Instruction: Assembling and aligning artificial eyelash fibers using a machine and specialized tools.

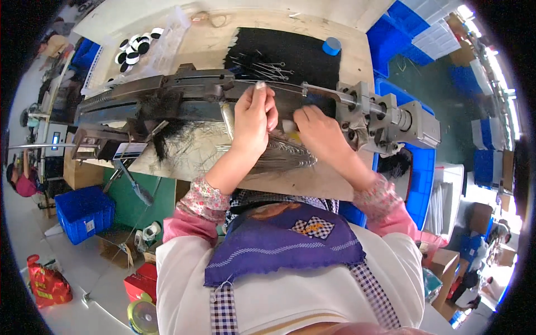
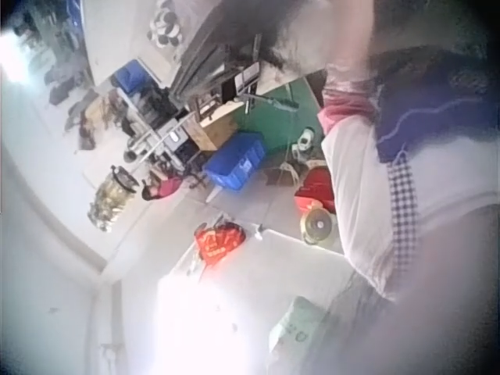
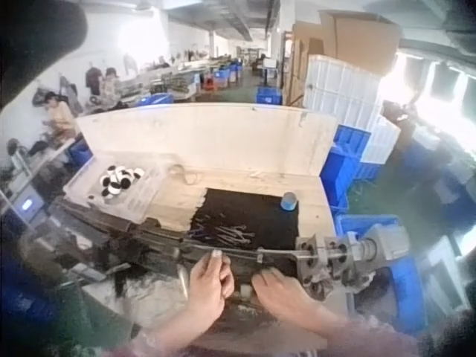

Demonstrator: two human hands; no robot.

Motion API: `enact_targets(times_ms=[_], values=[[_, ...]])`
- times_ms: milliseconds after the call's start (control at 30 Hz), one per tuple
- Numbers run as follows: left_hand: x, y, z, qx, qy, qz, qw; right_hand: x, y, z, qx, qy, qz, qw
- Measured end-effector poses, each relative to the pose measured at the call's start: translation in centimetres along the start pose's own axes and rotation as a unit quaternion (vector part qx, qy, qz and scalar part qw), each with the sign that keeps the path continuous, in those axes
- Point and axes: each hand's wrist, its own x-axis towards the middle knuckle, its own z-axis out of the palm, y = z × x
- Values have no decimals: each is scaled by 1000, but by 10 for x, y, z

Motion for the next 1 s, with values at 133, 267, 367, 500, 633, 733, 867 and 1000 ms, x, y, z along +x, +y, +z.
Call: enact_targets(times_ms=[133,267,367,500,633,733,867,1000], values=[[4,-3,5,25,28,55,998,8,-7,-83,20,-38,-53,998],[1,2,-2,38,25,57,997,88,23,-74,-6,142,-6,990],[3,-1,6,33,9,41,999,111,24,-44,153,-53,-8,987],[-3,1,4,13,30,40,999,118,14,-54,291,-181,53,938],[-3,0,6,-3,40,44,998,121,20,-62,403,-196,122,886],[4,3,-4,65,-14,35,997,131,30,-59,469,-215,177,838],[4,-3,5,-37,-123,10,992,138,32,-63,428,-317,151,833],[5,16,4,-319,-106,-80,939,131,37,-75,116,-144,-75,980]])
